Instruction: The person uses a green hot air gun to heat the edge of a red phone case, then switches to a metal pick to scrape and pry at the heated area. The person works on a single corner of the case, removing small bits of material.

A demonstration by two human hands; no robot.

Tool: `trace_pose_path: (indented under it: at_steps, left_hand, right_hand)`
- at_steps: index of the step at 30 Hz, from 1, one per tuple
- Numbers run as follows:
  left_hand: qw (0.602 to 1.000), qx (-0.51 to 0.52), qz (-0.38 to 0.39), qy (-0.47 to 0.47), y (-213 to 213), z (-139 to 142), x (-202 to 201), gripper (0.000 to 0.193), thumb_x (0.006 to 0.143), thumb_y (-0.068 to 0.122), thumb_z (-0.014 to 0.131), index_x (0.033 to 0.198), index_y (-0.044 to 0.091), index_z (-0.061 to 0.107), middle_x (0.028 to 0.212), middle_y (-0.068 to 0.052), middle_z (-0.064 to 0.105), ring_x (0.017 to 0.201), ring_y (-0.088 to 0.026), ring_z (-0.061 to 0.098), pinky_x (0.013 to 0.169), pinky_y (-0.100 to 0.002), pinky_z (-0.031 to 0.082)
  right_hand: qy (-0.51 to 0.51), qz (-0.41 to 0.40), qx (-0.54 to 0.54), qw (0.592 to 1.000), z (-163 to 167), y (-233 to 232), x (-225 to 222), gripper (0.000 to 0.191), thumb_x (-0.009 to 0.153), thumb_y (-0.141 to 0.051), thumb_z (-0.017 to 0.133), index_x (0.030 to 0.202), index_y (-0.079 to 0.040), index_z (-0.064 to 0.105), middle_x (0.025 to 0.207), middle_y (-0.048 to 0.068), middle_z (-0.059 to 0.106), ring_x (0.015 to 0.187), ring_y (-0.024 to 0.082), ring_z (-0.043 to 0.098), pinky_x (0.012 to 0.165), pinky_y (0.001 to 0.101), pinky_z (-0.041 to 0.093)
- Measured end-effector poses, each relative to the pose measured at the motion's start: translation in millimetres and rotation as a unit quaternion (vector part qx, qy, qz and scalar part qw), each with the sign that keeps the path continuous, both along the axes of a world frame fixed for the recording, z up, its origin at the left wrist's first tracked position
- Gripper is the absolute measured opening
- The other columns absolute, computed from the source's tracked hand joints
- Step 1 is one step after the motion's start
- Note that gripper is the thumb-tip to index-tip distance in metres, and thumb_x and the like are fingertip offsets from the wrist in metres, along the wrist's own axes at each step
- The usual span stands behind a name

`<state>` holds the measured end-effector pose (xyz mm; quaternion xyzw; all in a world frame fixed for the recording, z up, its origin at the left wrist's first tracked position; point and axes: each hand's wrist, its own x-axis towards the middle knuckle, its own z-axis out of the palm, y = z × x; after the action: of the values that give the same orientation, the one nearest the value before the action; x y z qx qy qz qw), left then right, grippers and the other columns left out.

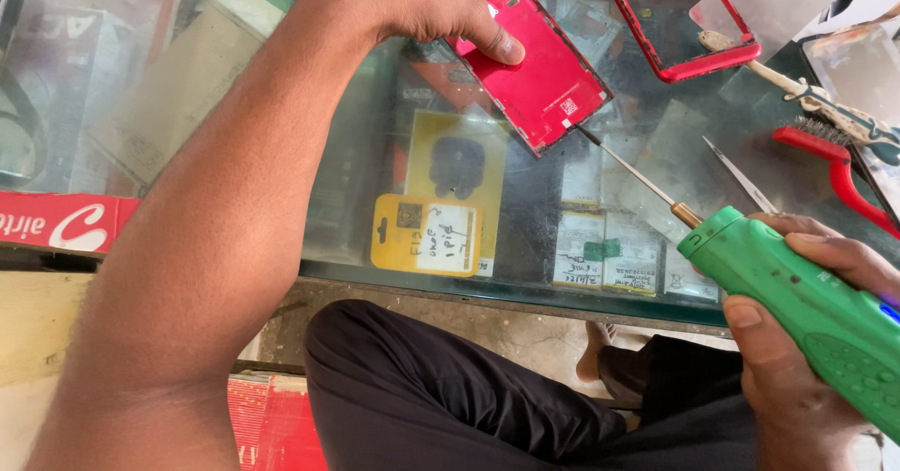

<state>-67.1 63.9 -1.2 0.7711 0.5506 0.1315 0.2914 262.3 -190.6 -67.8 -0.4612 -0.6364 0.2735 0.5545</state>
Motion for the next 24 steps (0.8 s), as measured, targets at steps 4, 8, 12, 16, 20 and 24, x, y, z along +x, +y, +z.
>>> trace_pose_path:
  at_steps: [4, 8, 12, 16, 20, 24]
  left_hand:
    - [1.000, 0.007, 0.001, 0.026, 1.2, 0.8, -0.1, 0.055, 0.070, 0.045, 0.095, 0.105, 0.007, 0.076, 0.087, -0.013, 0.078, 0.071, -0.022, 0.076, 0.063, -0.034, 0.060]
    - [1.000, -0.018, -0.004, -0.016, 0.4, 2.0, -1.1, 0.054, 0.069, 0.041, 0.093, 0.106, 0.006, 0.074, 0.087, -0.012, 0.078, 0.070, -0.020, 0.078, 0.062, -0.033, 0.063]
    - [0.999, -0.023, -0.003, -0.024, -1.1, 2.9, -1.0, 0.054, 0.069, 0.040, 0.094, 0.106, 0.006, 0.073, 0.087, -0.012, 0.078, 0.070, -0.020, 0.078, 0.061, -0.033, 0.063]
    - [1.000, 0.000, 0.011, 0.017, -1.3, 3.6, -1.0, 0.055, 0.070, 0.043, 0.095, 0.106, 0.007, 0.074, 0.088, -0.013, 0.078, 0.070, -0.020, 0.076, 0.063, -0.033, 0.061]
    - [0.998, -0.049, -0.001, -0.044, 0.7, 4.9, -2.8, 0.052, 0.067, 0.039, 0.092, 0.105, 0.008, 0.073, 0.087, -0.010, 0.079, 0.069, -0.019, 0.078, 0.059, -0.033, 0.064]
    - [1.000, -0.022, -0.005, -0.016, 3.1, 3.3, -3.9, 0.054, 0.067, 0.043, 0.093, 0.104, 0.009, 0.074, 0.086, -0.010, 0.079, 0.069, -0.019, 0.077, 0.061, -0.033, 0.061]
  right_hand:
    - [-0.006, -0.001, -0.007, 1.000, 2.2, -0.6, -2.3, 0.040, 0.104, -0.005, 0.071, 0.135, -0.005, 0.045, 0.135, 0.021, 0.057, 0.129, 0.028, 0.061, 0.115, 0.0426, 0.055]
    - [-0.008, -0.010, -0.013, 1.000, 3.4, -2.3, -3.8, 0.042, 0.105, -0.005, 0.071, 0.137, -0.005, 0.044, 0.136, 0.022, 0.057, 0.130, 0.028, 0.061, 0.117, 0.0441, 0.057]
    - [-0.050, -0.021, -0.002, 0.999, 3.6, -0.5, -4.3, 0.040, 0.103, -0.003, 0.069, 0.134, -0.004, 0.044, 0.137, 0.023, 0.057, 0.128, 0.029, 0.061, 0.114, 0.0421, 0.054]
    - [-0.013, -0.011, -0.004, 1.000, 3.4, -0.1, -7.0, 0.043, 0.105, -0.007, 0.072, 0.138, -0.005, 0.045, 0.136, 0.021, 0.056, 0.128, 0.028, 0.061, 0.116, 0.0421, 0.058]
    - [0.005, -0.016, -0.018, 1.000, 4.4, -3.0, -8.9, 0.043, 0.102, -0.005, 0.072, 0.136, -0.003, 0.046, 0.135, 0.023, 0.059, 0.122, 0.027, 0.064, 0.113, 0.0397, 0.057]
    - [0.022, 0.001, -0.002, 1.000, 3.4, -0.3, -8.6, 0.040, 0.101, -0.003, 0.072, 0.132, -0.003, 0.048, 0.131, 0.024, 0.061, 0.119, 0.026, 0.064, 0.109, 0.0363, 0.054]
